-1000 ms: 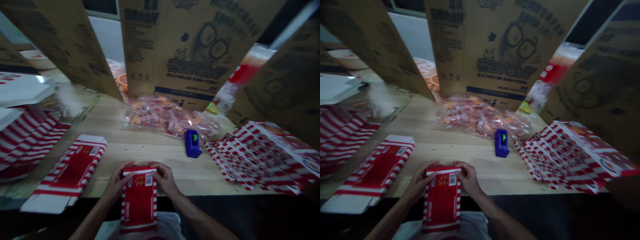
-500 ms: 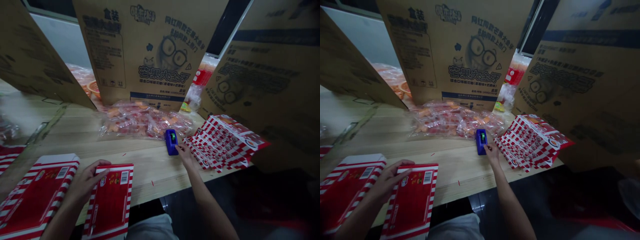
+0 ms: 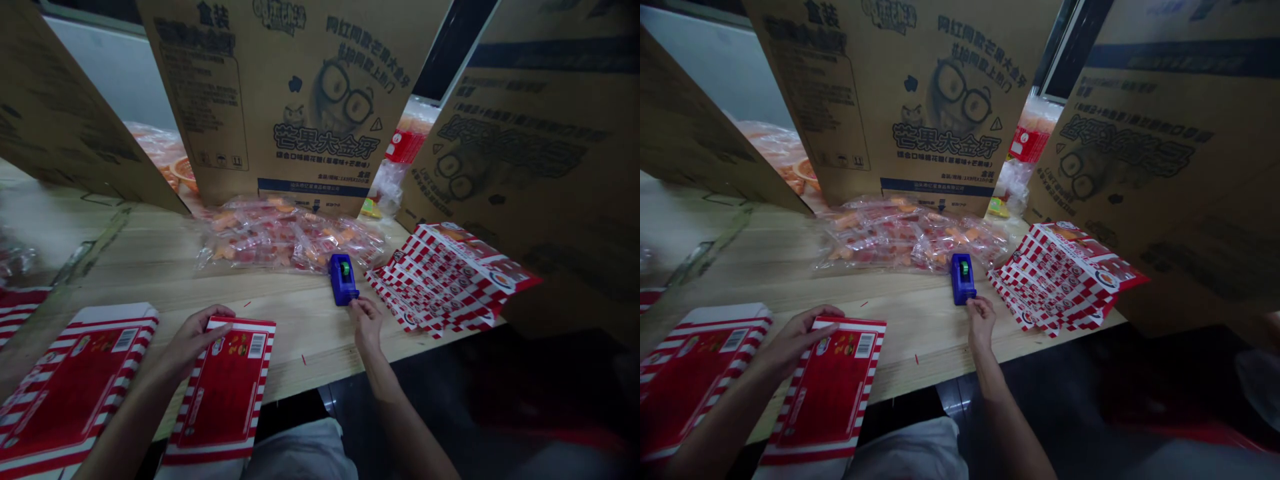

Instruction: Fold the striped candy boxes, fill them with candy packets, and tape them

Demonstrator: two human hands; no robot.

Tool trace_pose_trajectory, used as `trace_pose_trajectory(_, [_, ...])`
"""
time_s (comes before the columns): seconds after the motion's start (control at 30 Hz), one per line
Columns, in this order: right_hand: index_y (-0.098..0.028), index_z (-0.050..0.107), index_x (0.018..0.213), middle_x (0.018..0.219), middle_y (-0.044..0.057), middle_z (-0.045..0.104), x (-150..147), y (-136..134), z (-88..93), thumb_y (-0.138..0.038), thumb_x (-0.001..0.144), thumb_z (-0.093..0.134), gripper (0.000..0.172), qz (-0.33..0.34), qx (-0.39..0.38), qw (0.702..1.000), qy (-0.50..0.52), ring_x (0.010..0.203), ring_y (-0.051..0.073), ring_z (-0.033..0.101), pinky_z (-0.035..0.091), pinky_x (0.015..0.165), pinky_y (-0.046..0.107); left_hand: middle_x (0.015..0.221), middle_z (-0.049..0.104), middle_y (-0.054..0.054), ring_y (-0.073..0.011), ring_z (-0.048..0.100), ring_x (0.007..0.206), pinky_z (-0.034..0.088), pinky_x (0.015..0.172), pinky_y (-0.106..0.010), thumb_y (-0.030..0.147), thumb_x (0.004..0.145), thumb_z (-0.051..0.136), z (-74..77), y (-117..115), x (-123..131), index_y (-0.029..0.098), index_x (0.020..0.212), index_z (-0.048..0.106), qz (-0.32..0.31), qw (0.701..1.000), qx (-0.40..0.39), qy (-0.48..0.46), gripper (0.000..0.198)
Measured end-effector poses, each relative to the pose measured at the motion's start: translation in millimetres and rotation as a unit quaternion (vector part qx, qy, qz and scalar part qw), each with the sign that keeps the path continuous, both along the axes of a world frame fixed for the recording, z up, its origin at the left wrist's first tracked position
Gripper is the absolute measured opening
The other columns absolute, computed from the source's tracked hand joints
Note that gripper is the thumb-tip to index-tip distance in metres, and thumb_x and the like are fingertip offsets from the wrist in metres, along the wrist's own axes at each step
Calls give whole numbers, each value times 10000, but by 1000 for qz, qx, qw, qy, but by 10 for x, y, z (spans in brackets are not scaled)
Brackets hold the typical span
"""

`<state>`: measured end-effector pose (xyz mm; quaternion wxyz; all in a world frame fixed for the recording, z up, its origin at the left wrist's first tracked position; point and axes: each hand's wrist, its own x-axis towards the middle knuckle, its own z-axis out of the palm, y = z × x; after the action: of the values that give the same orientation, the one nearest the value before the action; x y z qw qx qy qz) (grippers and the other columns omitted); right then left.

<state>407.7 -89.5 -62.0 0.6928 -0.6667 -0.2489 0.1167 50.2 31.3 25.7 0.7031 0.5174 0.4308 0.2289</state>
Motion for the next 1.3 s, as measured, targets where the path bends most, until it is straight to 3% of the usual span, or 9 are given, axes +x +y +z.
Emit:
trace_pose_trajectory(0.2, [-164,585,580,731,27,544,20,-47,-107,-438,609,703,300,-14,-21,999,29,729,165,497,450,719,326,728,644,26,-131,617,613,476,580,-221,342,632,787,115,147,168,164,882,583,-77,997,8,12,368])
trace_pose_trajectory(0.37, [-165,616,636,640,-2,539,-328,-66,111,-468,665,711,319,171,-61,980,80,621,143,509,456,624,289,689,616,27,-135,592,613,460,603,-237,347,646,742,23,174,242,155,856,600,-167,985,36,37,318])
trace_pose_trajectory(0.5, [-157,635,626,739,23,594,-832,115,500,-442,743,703,315,510,-112,853,18,689,135,535,422,653,253,739,636,3,-149,591,653,463,633,-250,354,629,737,-118,157,313,143,867,628,-206,977,35,37,337])
trace_pose_trajectory(0.6, [-158,639,645,759,16,582,-1107,315,697,-427,798,653,309,643,-123,751,-79,702,127,535,414,658,241,767,646,-1,-154,584,710,450,670,-240,332,601,750,-171,134,340,142,832,658,-231,970,58,36,313])
trace_pose_trajectory(0.77, [-161,601,588,619,-22,543,-1286,429,713,-301,749,692,233,578,-187,748,-269,596,101,463,333,575,217,814,665,-11,-184,592,803,449,749,-256,313,600,749,-166,78,278,160,836,682,-253,963,77,42,290])
trace_pose_trajectory(0.9, [-160,591,577,545,-32,542,-1337,354,694,-305,746,693,245,543,-221,757,-288,519,85,438,284,525,217,793,644,-1,-175,574,780,436,725,-251,315,626,725,-116,38,253,158,831,668,-243,964,92,50,264])
trace_pose_trajectory(1.03, [-163,614,723,579,-39,571,-1318,335,726,-355,693,744,233,545,-219,792,-164,524,94,483,319,519,209,787,630,10,-159,556,782,419,723,-236,294,631,726,49,5,292,159,803,653,-242,962,121,45,231])
trace_pose_trajectory(1.2, [-133,653,764,682,-17,638,-1313,329,700,-493,509,833,477,706,-195,636,242,582,109,571,445,607,235,786,644,6,-137,554,717,417,670,-217,347,662,745,358,-68,320,161,865,662,-300,950,90,-12,287])
trace_pose_trajectory(1.3, [-170,668,765,760,-4,673,-1415,310,635,-456,426,866,485,666,-153,635,360,624,128,593,482,672,274,748,640,4,-130,550,665,408,610,-205,362,645,768,524,-63,279,159,870,681,-297,951,84,-21,315])
